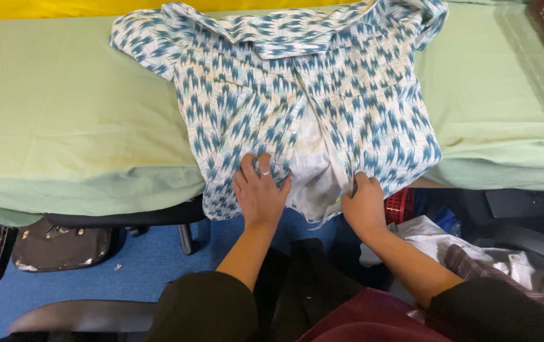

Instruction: The person folds a patterned short-sleeve shirt on a table, buttons it, aligns the collar and sleeves, folds the sides and bottom, and places the folded shirt into a red basket. They then pick up a neon-yellow and black shirt and begin to unfold it.

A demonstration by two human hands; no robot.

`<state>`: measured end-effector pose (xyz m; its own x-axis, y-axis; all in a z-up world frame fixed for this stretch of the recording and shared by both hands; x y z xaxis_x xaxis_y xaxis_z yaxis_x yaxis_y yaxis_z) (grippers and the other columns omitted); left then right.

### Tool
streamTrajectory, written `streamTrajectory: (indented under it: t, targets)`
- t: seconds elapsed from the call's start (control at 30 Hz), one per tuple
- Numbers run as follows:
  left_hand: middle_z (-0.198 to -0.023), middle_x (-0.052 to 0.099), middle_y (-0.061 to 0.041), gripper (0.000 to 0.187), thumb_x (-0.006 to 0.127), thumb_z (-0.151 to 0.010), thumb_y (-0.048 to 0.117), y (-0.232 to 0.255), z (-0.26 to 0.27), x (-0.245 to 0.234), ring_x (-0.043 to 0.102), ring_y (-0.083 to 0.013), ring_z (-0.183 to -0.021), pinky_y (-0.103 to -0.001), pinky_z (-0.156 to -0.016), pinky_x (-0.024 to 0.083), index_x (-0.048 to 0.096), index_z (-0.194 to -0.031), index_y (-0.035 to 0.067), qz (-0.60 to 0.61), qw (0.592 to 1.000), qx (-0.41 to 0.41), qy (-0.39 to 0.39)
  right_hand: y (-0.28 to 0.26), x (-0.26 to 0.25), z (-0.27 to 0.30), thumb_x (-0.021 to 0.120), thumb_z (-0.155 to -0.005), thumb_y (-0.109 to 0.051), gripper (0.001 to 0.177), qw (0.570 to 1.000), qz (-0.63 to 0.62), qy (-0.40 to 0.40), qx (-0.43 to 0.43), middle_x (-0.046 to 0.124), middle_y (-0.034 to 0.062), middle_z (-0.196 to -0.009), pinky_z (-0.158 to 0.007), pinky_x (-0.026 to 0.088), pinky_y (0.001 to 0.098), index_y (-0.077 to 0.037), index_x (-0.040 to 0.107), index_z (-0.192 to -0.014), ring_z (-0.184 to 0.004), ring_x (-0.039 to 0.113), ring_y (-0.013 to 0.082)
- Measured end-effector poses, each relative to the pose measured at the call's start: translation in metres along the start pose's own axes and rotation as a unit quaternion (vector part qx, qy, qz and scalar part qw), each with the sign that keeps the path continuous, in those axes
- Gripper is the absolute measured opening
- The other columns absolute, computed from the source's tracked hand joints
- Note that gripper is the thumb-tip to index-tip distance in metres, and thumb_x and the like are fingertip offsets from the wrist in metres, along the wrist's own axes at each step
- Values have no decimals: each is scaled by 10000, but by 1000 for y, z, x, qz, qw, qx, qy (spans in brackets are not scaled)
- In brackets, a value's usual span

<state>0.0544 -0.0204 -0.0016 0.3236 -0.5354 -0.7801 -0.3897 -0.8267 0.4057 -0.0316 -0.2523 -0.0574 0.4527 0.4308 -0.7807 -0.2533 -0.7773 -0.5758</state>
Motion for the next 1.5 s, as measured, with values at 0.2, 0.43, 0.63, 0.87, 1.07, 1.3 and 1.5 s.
streamTrajectory:
  t: [0.2, 0.43, 0.63, 0.87, 1.07, 1.3, 1.5]
  targets:
    - [-1389, 478, -114, 502, 678, -848, 18, 11, -14, 15, 513, -361, -1099, -482, -913, 435, 556, -1313, 164, -77, 995, 43, 37, 9, 12, 14, 660, -803, -42, 176, 995, -63, -40, 61, 656, 259, -854, -728, 543, 518, 57, 597, -935, -832, 683, 446]
    - [-1247, 594, -154, 384, 578, -841, -58, -15, 41, -8, 577, -426, -1083, -506, -875, 508, 607, -1202, 67, 74, 996, -45, -36, 20, 14, 22, 717, -849, -91, 190, 969, -150, -105, 165, 698, 185, -780, -640, 577, 362, 52, 617, -923, -705, 748, 258]
    - [-1123, 698, -196, 274, 579, -901, 5, -34, 68, -22, 686, -395, -1014, -454, -865, 543, 640, -1166, 42, 205, 950, -215, -98, 31, 21, 36, 745, -861, -123, 205, 940, -236, -132, 207, 724, 111, -777, -625, 584, 299, 55, 649, -897, -701, 723, 162]
    - [-1112, 699, -196, 315, 609, -854, 41, -29, 109, -25, 687, -376, -1029, -434, -880, 537, 648, -1167, 42, 226, 923, -275, -144, 46, 20, 64, 753, -888, -155, 213, 946, -164, -148, 237, 742, 132, -745, -607, 564, 298, 43, 681, -924, -651, 744, 149]
    - [-1126, 676, -200, 296, 564, -862, 10, -16, 106, -30, 668, -376, -1024, -432, -886, 520, 662, -1141, 3, 256, 927, -243, -130, 12, 11, 68, 757, -894, -173, 253, 924, -253, -190, 214, 682, 94, -702, -590, 601, 321, 61, 667, -863, -631, 692, 142]
    - [-1131, 685, -199, 252, 487, -982, 9, 45, 31, -37, 684, -348, -1029, -416, -895, 525, 670, -1152, -21, 377, 921, -74, -58, -72, -25, 13, 742, -927, -194, 186, 884, -375, -250, 126, 585, 12, -705, -563, 532, 298, -21, 674, -937, -625, 567, 105]
    - [-1128, 754, -136, 359, 533, -980, 27, 57, -71, -19, 649, -177, -778, -304, -696, 543, 657, -1316, 25, 552, 799, -192, -145, -104, -82, -68, 745, -946, -166, 120, 867, -459, -155, 120, 624, -27, -747, -621, 459, 256, -57, 699, -925, -667, 545, 70]
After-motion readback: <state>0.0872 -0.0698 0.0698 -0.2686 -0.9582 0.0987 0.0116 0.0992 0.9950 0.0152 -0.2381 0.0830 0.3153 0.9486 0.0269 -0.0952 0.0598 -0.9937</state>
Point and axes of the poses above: each hand's wrist, its own z-axis away from the middle knuckle, its own x-axis out of the palm, y = z × x, the point moved 7 cm from there along -z, towards the middle knuckle
